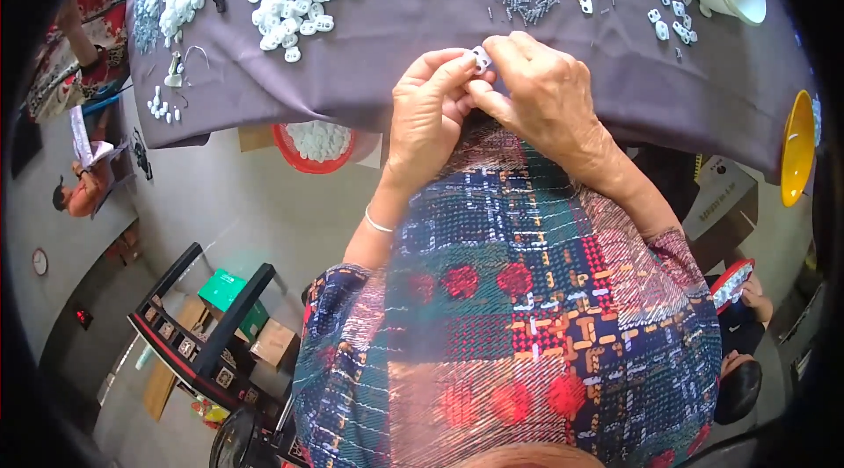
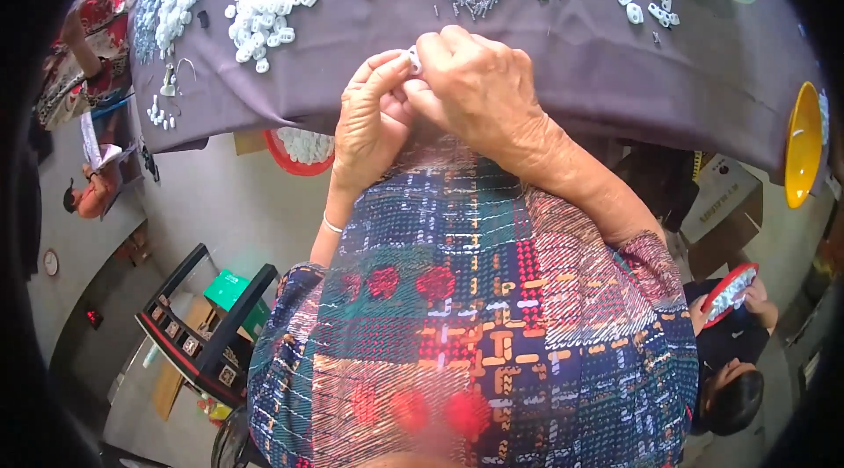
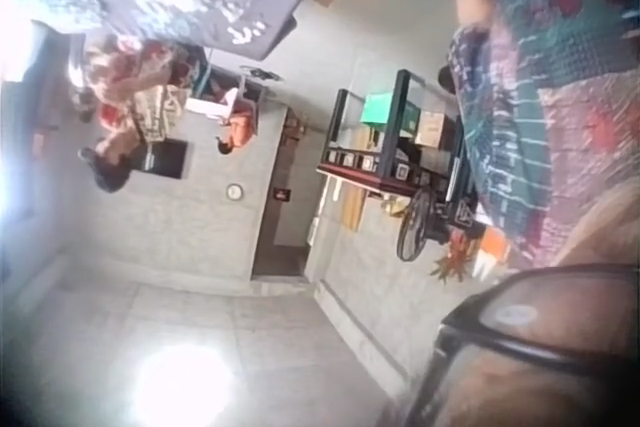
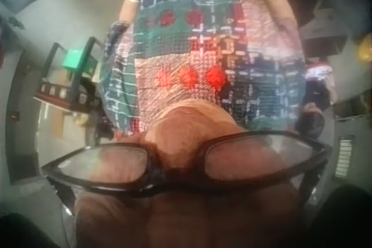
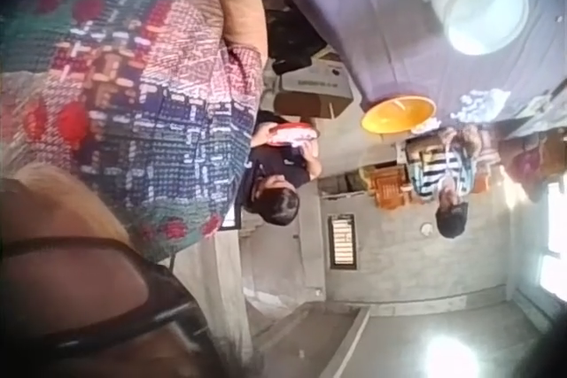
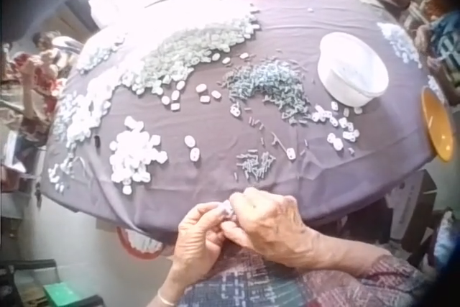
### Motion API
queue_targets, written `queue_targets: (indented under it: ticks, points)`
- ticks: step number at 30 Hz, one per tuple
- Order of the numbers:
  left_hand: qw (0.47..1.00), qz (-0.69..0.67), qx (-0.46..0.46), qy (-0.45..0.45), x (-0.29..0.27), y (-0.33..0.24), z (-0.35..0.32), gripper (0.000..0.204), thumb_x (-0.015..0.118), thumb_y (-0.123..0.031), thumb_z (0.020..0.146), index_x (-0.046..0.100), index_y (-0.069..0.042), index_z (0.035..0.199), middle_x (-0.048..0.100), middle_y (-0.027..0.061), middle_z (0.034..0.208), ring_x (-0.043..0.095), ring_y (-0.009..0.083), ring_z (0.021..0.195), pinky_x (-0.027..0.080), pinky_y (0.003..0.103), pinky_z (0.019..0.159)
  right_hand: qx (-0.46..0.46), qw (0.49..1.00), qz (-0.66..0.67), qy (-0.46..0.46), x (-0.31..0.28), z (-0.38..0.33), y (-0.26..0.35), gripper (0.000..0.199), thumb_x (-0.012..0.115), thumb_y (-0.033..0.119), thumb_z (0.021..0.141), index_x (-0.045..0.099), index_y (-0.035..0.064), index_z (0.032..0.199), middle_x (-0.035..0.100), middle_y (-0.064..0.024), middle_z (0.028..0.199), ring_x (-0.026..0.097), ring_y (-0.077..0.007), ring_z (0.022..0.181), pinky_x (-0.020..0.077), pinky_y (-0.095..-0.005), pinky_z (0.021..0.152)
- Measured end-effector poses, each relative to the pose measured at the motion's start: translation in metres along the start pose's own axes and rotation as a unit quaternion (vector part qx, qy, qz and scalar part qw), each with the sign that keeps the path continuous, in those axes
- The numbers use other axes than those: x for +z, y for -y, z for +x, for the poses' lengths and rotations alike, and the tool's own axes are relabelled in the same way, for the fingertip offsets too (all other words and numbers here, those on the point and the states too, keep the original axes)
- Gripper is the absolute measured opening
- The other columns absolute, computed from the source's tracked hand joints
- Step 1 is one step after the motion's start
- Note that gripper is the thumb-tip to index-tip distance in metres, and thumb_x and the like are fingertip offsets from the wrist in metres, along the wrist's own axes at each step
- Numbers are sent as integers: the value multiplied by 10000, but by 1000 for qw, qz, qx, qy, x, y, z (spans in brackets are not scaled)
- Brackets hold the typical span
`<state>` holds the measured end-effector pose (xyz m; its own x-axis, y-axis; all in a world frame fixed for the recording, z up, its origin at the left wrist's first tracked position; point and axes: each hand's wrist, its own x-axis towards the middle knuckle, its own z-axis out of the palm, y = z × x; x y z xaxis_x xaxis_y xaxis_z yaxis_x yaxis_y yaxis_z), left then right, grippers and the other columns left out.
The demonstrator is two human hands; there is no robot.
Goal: The person assembles plastic components by fitting springs and plastic pieces together by hand, then sweeps the assembled pieces into a basket.
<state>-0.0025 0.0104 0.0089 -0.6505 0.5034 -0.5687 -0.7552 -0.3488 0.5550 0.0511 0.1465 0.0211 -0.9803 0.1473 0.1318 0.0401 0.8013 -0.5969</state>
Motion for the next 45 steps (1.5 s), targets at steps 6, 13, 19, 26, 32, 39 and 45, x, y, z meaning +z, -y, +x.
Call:
queue_targets:
  ticks: [6,13,19,26,32,39,45]
  points:
    - [1000,-5,-15,10,-5,4,-2,137,575,-84,874,561,4,978,623,107,891,627,170,811,533,283,698,-12,998,-57,15,2,-4,-2,192,627,227,768,544,58,802,578,-88,723,603,-272,605,488,-359,515]
    - [996,81,7,-26,-4,7,-8,129,592,-77,868,596,29,941,638,100,843,627,137,731,536,237,642,-80,994,-46,53,5,-5,-12,206,608,216,768,524,32,727,567,-104,669,586,-269,568,473,-370,488]
    - [994,100,24,-45,-6,9,-9,125,606,-65,857,611,36,930,648,96,821,626,126,697,534,224,629,-114,992,-17,55,13,-6,-20,181,608,184,767,517,34,720,559,-98,653,591,-256,583,475,-359,491]
    - [995,82,40,-47,-5,10,-7,129,606,-70,860,607,38,931,640,88,818,618,124,698,528,225,635,-136,989,-25,59,13,-4,-17,161,581,148,769,519,7,722,569,-123,658,611,-264,573,504,-352,498]
    - [992,86,64,-61,-7,15,-8,133,604,-81,866,603,28,942,633,67,829,601,103,693,516,214,631,-124,990,-35,53,18,-6,-9,145,570,137,794,470,36,764,513,-106,628,561,-264,537,470,-357,463]
    - [994,71,62,-49,-13,19,-9,112,627,-70,844,622,5,928,638,49,879,586,90,759,482,220,686,-134,989,-57,39,22,-12,-5,77,537,76,743,499,12,727,534,-99,632,584,-229,515,488,-317,452]
    - [980,132,136,-57,1,-1,-5,90,578,-67,879,578,10,925,628,57,788,605,100,669,498,221,576,-91,994,45,34,2,3,-11,187,628,76,769,529,4,910,543,-115,694,579,-249,579,475,-351,521]
